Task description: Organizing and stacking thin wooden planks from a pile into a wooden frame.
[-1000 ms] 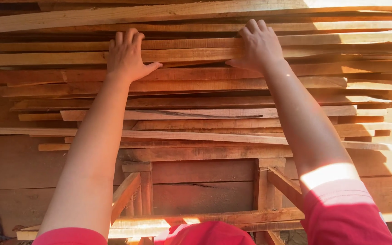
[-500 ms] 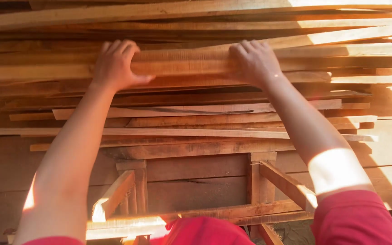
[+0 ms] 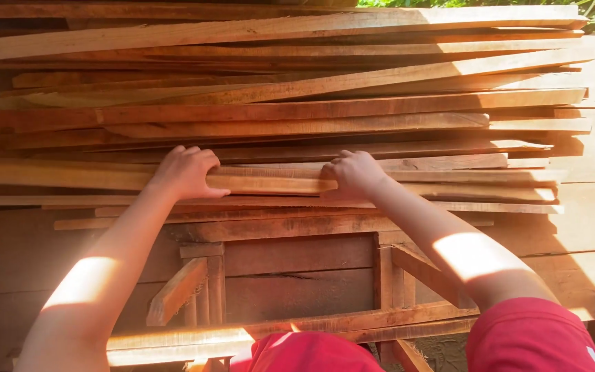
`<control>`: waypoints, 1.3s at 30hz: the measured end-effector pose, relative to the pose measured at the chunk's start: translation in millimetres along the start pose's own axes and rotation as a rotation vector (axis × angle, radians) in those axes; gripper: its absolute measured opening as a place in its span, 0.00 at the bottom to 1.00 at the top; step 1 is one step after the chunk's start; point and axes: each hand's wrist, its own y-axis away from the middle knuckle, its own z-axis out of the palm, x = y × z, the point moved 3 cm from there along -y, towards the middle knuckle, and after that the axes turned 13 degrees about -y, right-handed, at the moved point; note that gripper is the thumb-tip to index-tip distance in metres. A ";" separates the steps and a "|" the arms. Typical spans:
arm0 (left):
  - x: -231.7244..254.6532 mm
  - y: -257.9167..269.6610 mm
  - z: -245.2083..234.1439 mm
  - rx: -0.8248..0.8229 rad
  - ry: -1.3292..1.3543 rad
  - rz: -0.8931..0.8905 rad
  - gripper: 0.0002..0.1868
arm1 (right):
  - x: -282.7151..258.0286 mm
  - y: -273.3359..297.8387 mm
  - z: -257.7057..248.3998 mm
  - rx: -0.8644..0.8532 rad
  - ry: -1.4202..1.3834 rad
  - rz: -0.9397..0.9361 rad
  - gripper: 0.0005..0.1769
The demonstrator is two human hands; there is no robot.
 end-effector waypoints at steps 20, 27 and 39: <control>-131.5 -172.8 -41.9 0.211 -0.025 -0.392 0.44 | 161.8 -151.6 -104.7 0.320 -0.094 0.373 0.50; -135.7 -150.8 -33.1 0.394 -0.132 -0.273 0.21 | 150.1 -133.7 -93.6 0.365 0.034 0.244 0.28; -36.0 -11.6 -97.0 0.087 0.206 -0.158 0.15 | 45.7 17.8 -124.2 -0.051 -0.342 0.391 0.32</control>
